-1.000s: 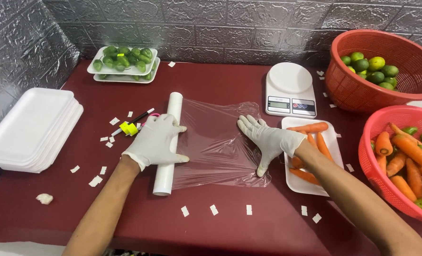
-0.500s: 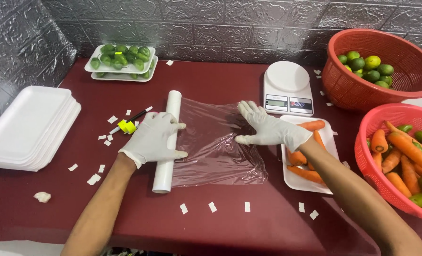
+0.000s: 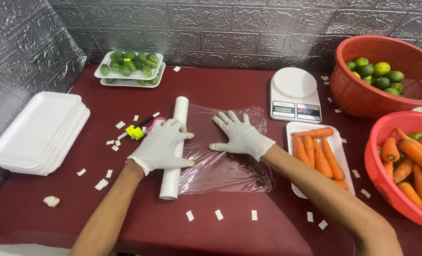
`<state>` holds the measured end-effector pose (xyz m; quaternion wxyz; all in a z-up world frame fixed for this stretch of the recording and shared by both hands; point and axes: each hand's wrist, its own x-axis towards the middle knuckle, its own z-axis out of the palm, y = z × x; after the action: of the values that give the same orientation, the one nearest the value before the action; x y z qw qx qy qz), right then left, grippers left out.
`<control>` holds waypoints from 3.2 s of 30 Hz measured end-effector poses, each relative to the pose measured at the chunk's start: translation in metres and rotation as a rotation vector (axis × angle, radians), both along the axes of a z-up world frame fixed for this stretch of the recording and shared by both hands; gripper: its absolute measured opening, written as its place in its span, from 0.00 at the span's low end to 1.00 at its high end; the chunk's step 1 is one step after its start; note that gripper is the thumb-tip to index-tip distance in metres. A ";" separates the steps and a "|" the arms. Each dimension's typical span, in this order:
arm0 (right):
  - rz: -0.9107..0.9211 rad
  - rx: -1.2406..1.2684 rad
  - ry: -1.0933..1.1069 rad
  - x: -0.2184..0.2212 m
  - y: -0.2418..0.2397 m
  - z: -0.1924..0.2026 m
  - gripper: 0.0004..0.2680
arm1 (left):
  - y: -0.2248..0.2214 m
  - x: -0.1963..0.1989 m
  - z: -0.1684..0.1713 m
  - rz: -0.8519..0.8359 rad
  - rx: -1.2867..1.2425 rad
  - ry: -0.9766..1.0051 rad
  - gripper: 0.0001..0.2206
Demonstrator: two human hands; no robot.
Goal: Arranging carrots on a tray and wrapping them with plastic film for packaging.
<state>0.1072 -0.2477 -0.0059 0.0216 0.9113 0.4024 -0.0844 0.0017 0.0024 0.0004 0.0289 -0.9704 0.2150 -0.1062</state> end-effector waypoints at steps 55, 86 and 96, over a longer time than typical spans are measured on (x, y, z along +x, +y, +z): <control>0.120 0.170 -0.091 -0.080 -0.024 0.013 0.40 | -0.007 -0.001 -0.012 -0.034 0.039 -0.145 0.33; -0.995 0.221 -0.127 -0.188 -0.287 -0.013 0.07 | -0.241 0.096 0.040 0.182 -0.613 0.631 0.25; -1.029 0.240 0.069 -0.180 -0.287 -0.002 0.11 | -0.276 0.135 -0.006 0.210 -0.657 0.544 0.11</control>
<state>-0.0726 -0.5343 -0.0075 -0.1403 0.9837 -0.0896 -0.0673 0.1370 -0.2738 -0.0052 -0.3280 -0.9374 0.0696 0.0939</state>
